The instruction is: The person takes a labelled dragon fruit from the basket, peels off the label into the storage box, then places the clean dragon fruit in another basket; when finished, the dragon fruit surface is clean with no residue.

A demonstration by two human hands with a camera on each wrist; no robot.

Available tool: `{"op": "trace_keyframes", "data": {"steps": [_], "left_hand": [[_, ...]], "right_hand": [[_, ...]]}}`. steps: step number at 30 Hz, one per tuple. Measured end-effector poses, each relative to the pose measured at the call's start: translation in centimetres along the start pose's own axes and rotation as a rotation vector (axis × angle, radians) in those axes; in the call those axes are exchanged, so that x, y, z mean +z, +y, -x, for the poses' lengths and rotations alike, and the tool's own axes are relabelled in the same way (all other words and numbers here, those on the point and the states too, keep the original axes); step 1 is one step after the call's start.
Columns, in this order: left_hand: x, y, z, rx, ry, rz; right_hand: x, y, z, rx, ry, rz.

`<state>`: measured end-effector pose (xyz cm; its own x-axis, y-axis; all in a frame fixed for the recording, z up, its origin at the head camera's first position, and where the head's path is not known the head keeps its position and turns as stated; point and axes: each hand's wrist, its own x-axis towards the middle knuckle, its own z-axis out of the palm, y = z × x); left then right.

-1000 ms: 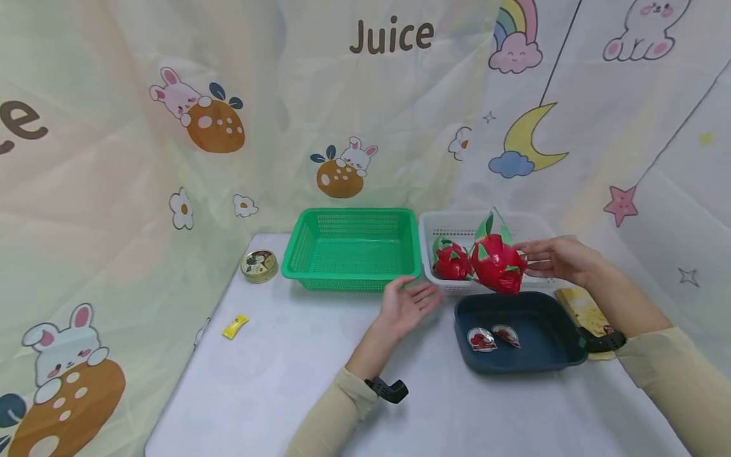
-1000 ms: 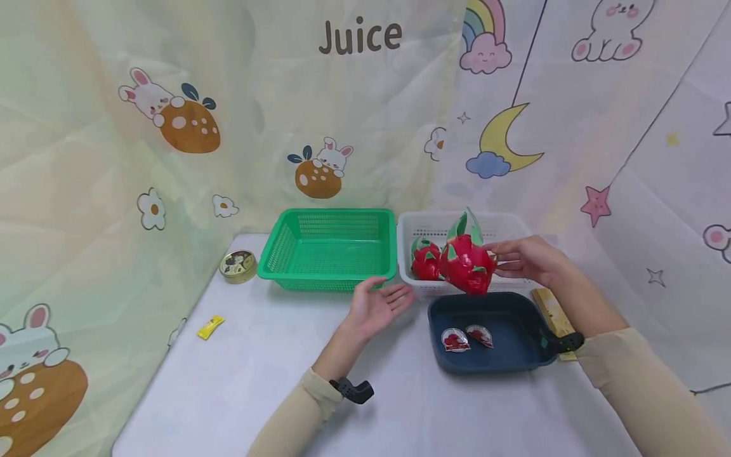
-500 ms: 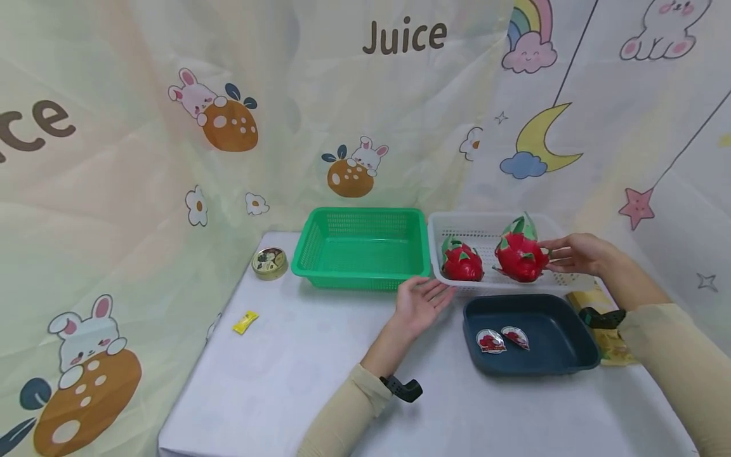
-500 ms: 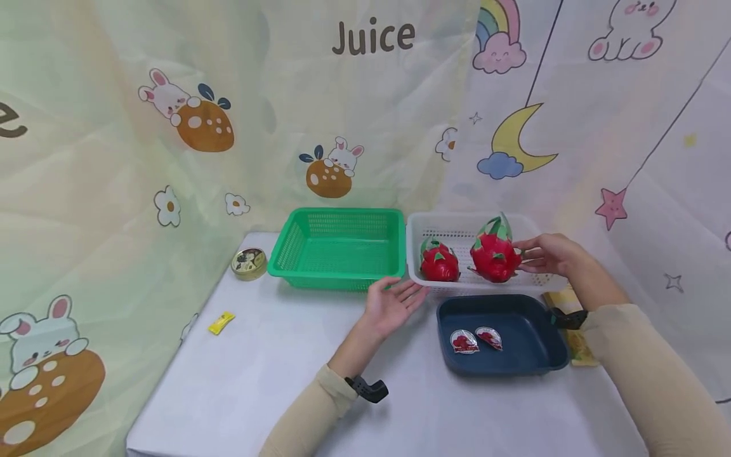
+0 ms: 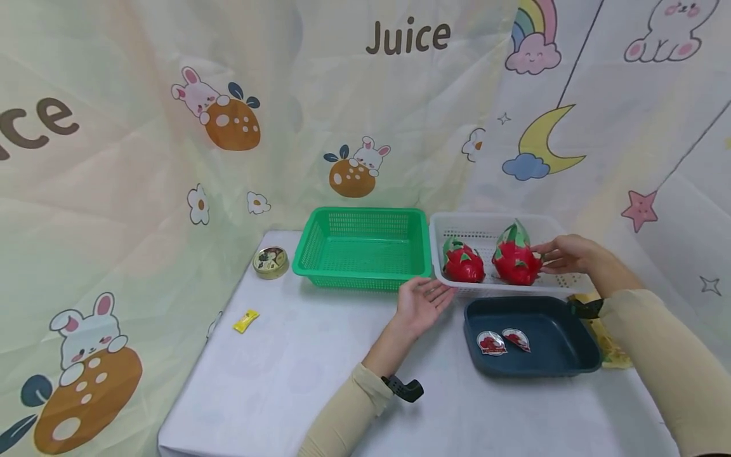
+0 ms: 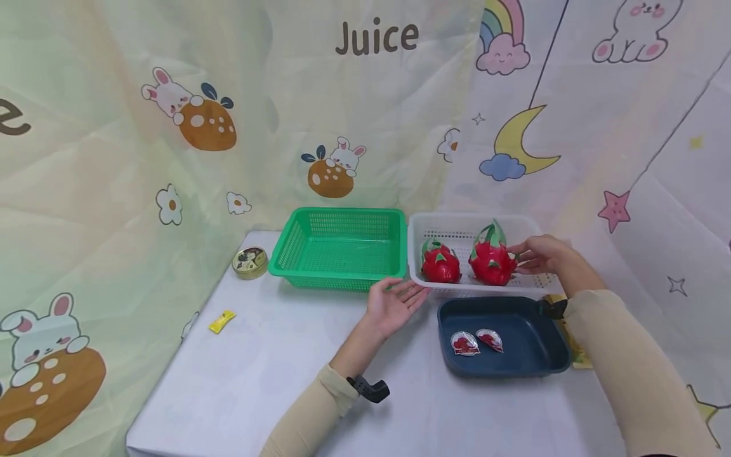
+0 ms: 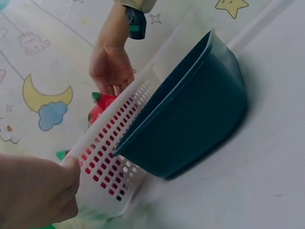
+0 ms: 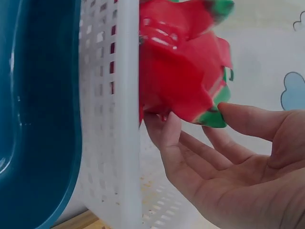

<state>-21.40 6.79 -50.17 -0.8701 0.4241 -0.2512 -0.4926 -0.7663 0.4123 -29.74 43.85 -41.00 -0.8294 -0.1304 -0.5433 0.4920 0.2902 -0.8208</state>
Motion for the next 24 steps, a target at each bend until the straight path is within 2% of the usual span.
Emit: {"op": "trace_keyframes", "data": {"steps": [15, 22, 24], "left_hand": [[-0.2, -0.7, -0.1, -0.008, 0.009, -0.005], [0.1, -1.0, 0.0, 0.002, 0.014, -0.008], [0.2, -1.0, 0.1, 0.005, 0.016, -0.011]], "right_hand": [[1.2, 0.4, -3.0, 0.062, -0.027, 0.111], [1.2, 1.2, -3.9, 0.063, 0.02, 0.216], [1.0, 1.6, -4.4, 0.056, 0.021, 0.212]]}}
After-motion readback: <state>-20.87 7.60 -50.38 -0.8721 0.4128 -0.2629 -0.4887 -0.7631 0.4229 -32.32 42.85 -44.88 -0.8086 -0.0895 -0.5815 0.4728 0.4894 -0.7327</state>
